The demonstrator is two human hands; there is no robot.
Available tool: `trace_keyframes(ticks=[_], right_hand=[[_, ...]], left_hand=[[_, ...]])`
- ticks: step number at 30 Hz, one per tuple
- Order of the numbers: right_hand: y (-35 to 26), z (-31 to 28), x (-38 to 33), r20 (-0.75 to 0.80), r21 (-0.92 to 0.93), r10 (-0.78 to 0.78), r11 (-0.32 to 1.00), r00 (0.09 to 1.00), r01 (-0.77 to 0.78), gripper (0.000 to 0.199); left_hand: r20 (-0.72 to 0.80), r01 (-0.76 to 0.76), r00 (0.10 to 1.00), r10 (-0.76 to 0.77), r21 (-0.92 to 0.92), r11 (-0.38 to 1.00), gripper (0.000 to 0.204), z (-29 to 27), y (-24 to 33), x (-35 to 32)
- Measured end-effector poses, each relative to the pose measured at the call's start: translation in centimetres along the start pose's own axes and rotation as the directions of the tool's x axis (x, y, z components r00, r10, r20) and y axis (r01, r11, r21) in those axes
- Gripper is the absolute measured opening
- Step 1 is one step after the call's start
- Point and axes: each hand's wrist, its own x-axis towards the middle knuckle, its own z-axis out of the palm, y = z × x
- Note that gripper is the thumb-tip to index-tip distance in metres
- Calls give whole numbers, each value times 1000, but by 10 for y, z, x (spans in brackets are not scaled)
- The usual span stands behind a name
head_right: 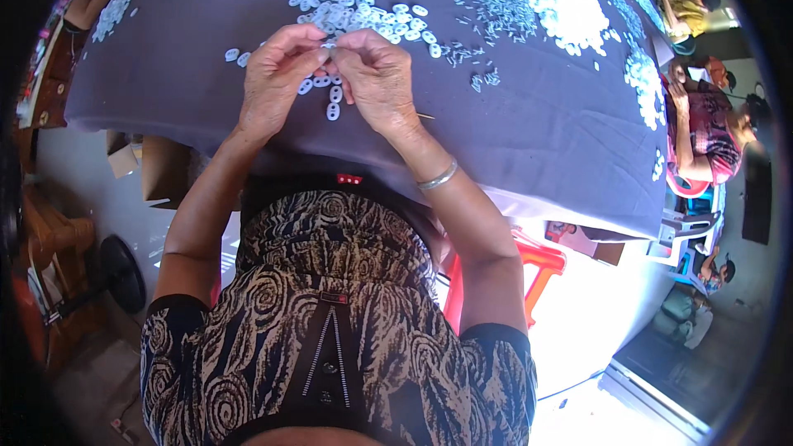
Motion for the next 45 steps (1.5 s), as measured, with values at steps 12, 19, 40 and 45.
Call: trace_keyframes(ticks=[12,19,40,45], right_hand=[[-54,-99,22,7,-635,-43,772,999,38,6],[-39,-84,22,221,-836,54,524,974,161,12],[-7,-28,12,101,-216,-32,975,994,54,9],[-2,-27,11,80,-225,-45,972,996,62,10]], left_hand=[[5,-74,997,74,124,990,27,5,1,1],[11,-78,997,77,132,988,27,5,0,-2],[56,-16,998,6,178,984,33,13,-8,-7],[59,-6,998,-5,185,983,35,11,-12,-6]])
